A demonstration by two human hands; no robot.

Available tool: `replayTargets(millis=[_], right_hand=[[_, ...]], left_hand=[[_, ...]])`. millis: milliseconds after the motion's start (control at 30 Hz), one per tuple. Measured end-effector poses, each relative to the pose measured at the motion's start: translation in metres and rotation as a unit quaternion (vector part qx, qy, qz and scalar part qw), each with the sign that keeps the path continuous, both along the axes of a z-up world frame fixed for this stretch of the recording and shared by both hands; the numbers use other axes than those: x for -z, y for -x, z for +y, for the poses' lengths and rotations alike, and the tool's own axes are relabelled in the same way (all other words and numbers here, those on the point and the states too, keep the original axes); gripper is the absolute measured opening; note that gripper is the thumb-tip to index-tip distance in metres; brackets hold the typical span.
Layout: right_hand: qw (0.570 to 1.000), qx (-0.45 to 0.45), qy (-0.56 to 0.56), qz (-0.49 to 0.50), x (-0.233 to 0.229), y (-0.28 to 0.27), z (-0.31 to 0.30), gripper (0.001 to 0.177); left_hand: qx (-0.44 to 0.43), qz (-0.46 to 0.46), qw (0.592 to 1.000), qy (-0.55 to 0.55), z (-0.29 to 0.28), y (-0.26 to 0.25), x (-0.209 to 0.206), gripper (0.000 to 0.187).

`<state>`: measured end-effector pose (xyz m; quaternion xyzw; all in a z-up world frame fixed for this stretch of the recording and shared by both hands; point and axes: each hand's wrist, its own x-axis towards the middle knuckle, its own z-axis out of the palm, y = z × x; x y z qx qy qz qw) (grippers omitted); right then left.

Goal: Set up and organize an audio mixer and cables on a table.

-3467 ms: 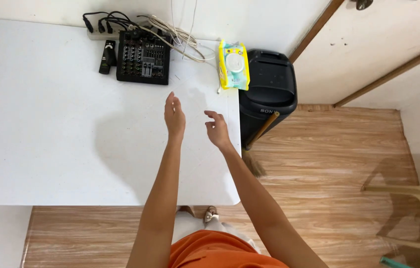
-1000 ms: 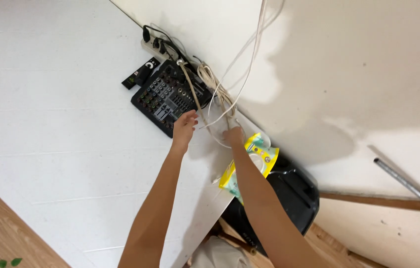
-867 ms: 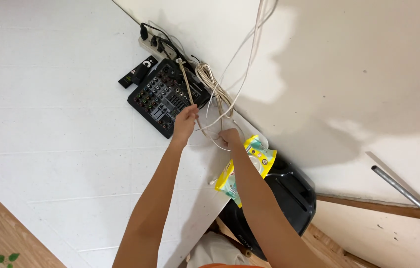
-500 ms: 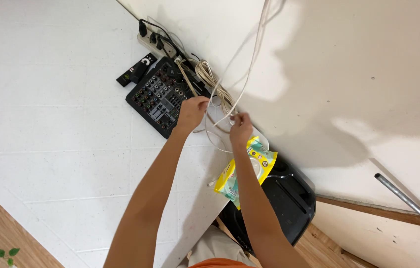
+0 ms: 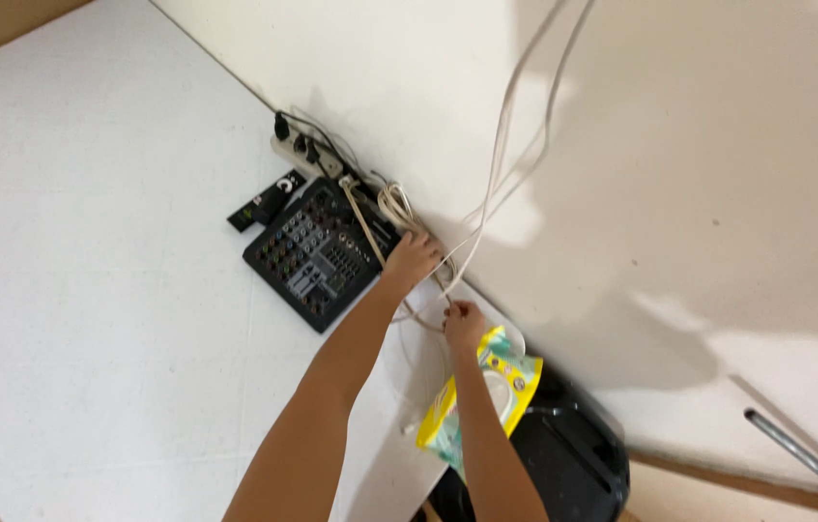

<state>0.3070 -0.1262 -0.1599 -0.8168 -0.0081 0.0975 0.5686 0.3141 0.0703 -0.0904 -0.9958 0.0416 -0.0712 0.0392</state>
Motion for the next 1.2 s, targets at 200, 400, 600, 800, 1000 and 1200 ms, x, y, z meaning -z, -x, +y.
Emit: replayTargets(millis=[200,400,600,800,1000,1200], right_hand=[[0.996,-0.009,-0.084,0.007,-0.05,0.029,0.02,0.014],[0.989,-0.027,-0.144,0.035,-0.06,0.041,0.02,0.017],[0.968,0.006,-0.25,0.037,-0.058,0.038,0.019,0.016],[0.973,0.015,-0.22,0.061,-0.073,0.043,0.017,0.017],[0.957,0.066,-0.263,0.105,-0.04,0.033,0.005,0.013],[0.913,0.013,-0.39,0.117,-0.106,0.016,0.003,0.017]], left_hand=[[0.033,-0.1,0.981,-0.162,0.004,0.008,0.001,0.035],[0.06,-0.073,0.983,-0.157,0.013,0.022,-0.013,0.018],[0.089,-0.077,0.986,-0.121,0.014,0.009,-0.014,0.017],[0.012,0.057,0.983,-0.175,0.006,0.005,0.003,0.016],[0.007,0.05,0.992,-0.119,0.01,-0.002,0.008,0.025],[0.055,-0.058,0.995,0.054,0.016,0.01,-0.092,0.016]])
